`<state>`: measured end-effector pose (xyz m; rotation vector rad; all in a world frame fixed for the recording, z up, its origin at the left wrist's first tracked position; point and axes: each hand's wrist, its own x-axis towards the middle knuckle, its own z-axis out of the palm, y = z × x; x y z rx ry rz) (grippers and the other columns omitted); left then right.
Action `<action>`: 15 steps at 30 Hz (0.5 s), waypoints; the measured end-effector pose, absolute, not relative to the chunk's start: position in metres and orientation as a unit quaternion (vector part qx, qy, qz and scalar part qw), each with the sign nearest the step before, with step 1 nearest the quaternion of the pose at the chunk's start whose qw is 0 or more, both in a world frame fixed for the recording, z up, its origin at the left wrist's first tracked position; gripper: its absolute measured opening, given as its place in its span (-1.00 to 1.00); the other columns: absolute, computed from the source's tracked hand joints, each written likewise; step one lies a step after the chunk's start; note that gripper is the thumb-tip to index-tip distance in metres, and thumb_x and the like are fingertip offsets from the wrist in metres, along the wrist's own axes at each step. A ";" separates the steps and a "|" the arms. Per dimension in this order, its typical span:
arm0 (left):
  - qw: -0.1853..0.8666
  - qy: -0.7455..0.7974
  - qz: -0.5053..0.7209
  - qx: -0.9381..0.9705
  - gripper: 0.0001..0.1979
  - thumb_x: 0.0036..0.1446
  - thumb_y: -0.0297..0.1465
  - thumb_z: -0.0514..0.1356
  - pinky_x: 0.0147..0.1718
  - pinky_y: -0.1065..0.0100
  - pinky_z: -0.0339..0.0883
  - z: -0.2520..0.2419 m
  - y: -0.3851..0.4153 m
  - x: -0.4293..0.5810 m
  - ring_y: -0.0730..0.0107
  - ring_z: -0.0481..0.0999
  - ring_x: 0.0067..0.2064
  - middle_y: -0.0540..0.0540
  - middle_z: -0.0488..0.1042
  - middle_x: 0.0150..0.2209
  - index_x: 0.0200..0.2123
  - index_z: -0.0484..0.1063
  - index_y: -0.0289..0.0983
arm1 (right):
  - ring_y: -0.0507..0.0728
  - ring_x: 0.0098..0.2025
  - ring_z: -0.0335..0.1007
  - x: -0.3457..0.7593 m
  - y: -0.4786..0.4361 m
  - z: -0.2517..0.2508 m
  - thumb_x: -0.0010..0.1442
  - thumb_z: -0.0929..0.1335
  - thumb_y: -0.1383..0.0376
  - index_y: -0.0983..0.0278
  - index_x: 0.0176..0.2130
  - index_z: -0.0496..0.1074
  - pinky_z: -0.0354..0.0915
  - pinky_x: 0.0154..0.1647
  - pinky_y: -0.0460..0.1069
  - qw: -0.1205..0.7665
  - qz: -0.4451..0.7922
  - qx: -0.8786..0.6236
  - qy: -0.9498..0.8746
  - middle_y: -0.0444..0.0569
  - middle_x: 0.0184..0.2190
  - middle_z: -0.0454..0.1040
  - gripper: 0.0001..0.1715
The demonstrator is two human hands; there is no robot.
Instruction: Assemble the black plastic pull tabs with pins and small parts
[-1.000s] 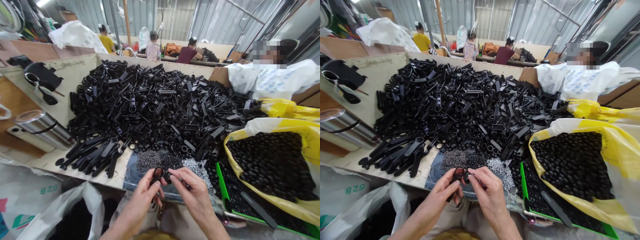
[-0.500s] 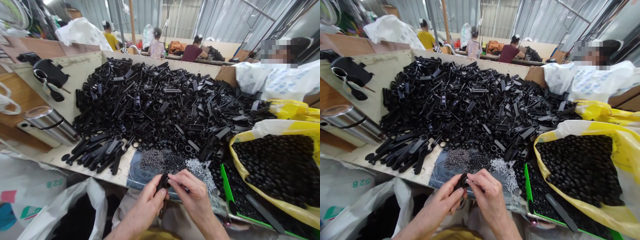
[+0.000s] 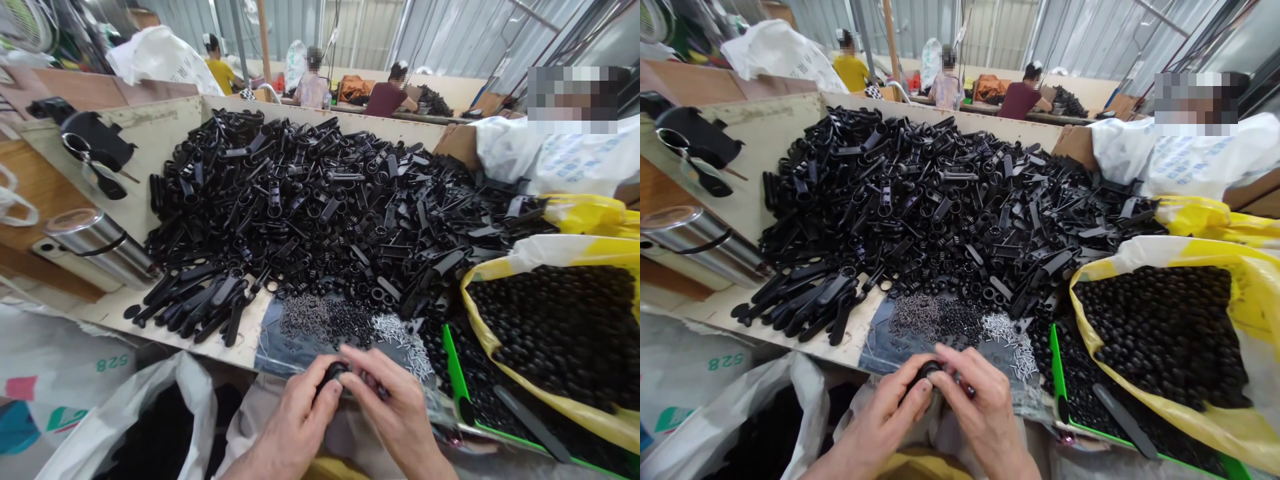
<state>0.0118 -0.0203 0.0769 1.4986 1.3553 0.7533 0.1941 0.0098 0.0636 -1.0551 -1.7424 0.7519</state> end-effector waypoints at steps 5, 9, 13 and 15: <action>0.364 0.488 0.305 0.733 -0.69 0.44 -0.37 -0.01 -0.10 0.33 0.53 0.071 -0.020 0.007 0.27 0.67 -0.08 -0.12 0.65 -0.04 0.17 0.36 -0.15 | 0.02 -0.49 0.33 0.188 0.000 0.054 0.26 0.48 0.15 0.15 0.04 0.64 0.34 -0.46 -0.12 0.452 0.463 -0.482 -0.591 -0.13 -0.43 0.51 -0.64; 0.139 0.543 0.230 0.795 -0.62 0.39 -0.49 -0.03 -0.22 0.06 0.58 0.057 -0.017 0.005 0.06 0.65 -0.20 -0.15 0.62 -0.19 0.19 0.37 -0.21 | 0.04 -0.47 0.35 0.178 0.006 0.050 0.26 0.45 -0.04 0.23 0.00 0.66 0.37 -0.41 -0.07 0.441 0.548 -0.492 -0.513 -0.07 -0.42 0.56 -0.50; 0.230 0.609 0.243 0.719 -0.56 0.37 -0.45 0.01 0.12 -0.11 0.42 0.055 -0.018 0.002 -0.02 0.57 0.09 -0.28 0.57 0.07 0.27 0.32 -0.23 | 0.12 -0.38 0.46 0.169 0.021 0.050 0.16 0.52 -0.06 0.28 -0.06 0.68 0.44 -0.31 0.01 0.422 0.564 -0.500 -0.504 0.01 -0.34 0.63 -0.46; 0.377 0.635 0.279 0.614 -0.61 0.32 -0.36 0.11 0.20 -0.02 0.35 0.059 -0.018 -0.001 0.02 0.50 0.19 -0.27 0.54 0.15 0.19 0.39 -0.21 | 0.15 -0.34 0.50 0.166 0.027 0.051 0.20 0.49 -0.04 0.27 -0.08 0.69 0.45 -0.26 0.04 0.403 0.567 -0.485 -0.530 0.04 -0.31 0.65 -0.50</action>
